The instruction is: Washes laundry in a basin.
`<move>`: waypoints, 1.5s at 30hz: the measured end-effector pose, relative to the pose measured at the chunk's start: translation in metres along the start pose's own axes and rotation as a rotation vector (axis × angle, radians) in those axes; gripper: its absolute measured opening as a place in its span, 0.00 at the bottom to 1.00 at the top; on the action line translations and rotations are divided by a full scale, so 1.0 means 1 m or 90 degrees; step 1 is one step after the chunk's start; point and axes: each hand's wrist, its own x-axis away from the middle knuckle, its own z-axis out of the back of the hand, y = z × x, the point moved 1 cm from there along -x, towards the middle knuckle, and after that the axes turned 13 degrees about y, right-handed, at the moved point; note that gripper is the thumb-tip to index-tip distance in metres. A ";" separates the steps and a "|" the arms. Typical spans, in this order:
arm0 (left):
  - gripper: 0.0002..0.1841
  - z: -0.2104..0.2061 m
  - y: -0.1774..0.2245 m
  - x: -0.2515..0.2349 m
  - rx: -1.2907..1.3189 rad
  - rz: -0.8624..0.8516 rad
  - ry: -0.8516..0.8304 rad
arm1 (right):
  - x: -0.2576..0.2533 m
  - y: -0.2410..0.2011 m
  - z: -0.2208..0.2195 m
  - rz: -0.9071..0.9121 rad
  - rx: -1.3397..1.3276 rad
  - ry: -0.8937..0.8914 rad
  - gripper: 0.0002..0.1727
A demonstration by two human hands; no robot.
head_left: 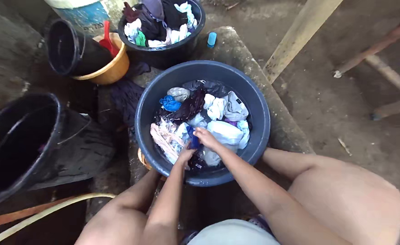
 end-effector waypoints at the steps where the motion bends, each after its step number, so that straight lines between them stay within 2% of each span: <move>1: 0.31 -0.001 0.014 0.003 0.011 -0.047 0.000 | 0.005 -0.014 0.005 0.003 -0.078 0.027 0.18; 3: 0.19 0.003 0.047 0.013 0.007 -0.143 -0.002 | 0.014 -0.034 0.017 0.025 -0.255 0.071 0.17; 4: 0.16 0.009 0.063 0.019 -0.005 -0.175 -0.002 | 0.018 -0.042 0.025 0.040 -0.341 0.076 0.17; 7: 0.18 0.035 0.098 0.031 -0.039 -0.236 0.046 | 0.024 -0.059 0.048 0.095 -0.448 0.082 0.21; 11: 0.18 0.075 0.124 0.044 -0.048 -0.282 0.218 | 0.039 -0.073 0.066 0.082 -0.327 0.050 0.37; 15: 0.12 0.091 0.137 0.063 -0.003 -0.285 0.308 | 0.055 -0.084 0.066 0.013 -0.154 0.031 0.45; 17: 0.10 0.091 0.143 0.072 0.060 -0.284 0.325 | 0.062 -0.090 0.067 -0.006 -0.139 0.003 0.43; 19: 0.13 0.086 0.150 0.081 0.132 -0.253 0.296 | 0.070 -0.098 0.069 -0.006 -0.208 -0.023 0.33; 21: 0.20 0.080 0.153 0.089 0.224 -0.183 0.194 | 0.076 -0.107 0.067 -0.008 -0.343 -0.046 0.21; 23: 0.28 0.070 0.146 0.095 0.277 -0.158 0.060 | 0.078 -0.113 0.057 -0.018 -0.478 -0.052 0.21; 25: 0.35 0.053 0.121 0.092 0.240 -0.177 -0.078 | 0.072 -0.110 0.043 -0.047 -0.560 -0.007 0.23; 27: 0.38 0.037 0.092 0.089 0.149 -0.150 -0.172 | 0.055 -0.092 0.034 -0.077 -0.476 0.053 0.21; 28: 0.35 0.030 0.080 0.085 0.097 -0.129 -0.163 | 0.043 -0.074 0.034 -0.086 -0.344 0.073 0.24; 31: 0.20 0.028 0.082 0.083 -0.035 -0.114 -0.021 | 0.008 0.005 0.058 -0.043 0.224 0.062 0.29; 33: 0.17 0.037 0.112 0.093 -0.078 -0.151 0.036 | 0.010 0.057 0.082 -0.054 0.434 0.113 0.35; 35: 0.16 0.048 0.152 0.110 -0.082 -0.208 0.066 | 0.021 0.098 0.090 -0.113 0.473 0.142 0.44; 37: 0.15 0.058 0.187 0.129 -0.073 -0.275 0.089 | 0.029 0.107 0.072 -0.141 0.483 0.096 0.38; 39: 0.14 0.065 0.211 0.142 -0.057 -0.350 0.097 | 0.031 0.101 0.042 -0.091 0.454 0.003 0.30; 41: 0.15 0.064 0.224 0.147 -0.042 -0.410 0.095 | 0.025 0.091 0.015 0.016 0.403 -0.112 0.25; 43: 0.15 0.056 0.227 0.137 -0.050 -0.442 0.092 | 0.012 0.074 0.009 0.104 0.348 -0.223 0.21; 44: 0.16 0.051 0.224 0.127 -0.071 -0.435 0.093 | 0.005 0.068 0.015 0.118 0.312 -0.220 0.20; 45: 0.16 0.045 0.217 0.112 -0.108 -0.407 0.093 | -0.002 0.065 0.028 0.108 0.279 -0.164 0.20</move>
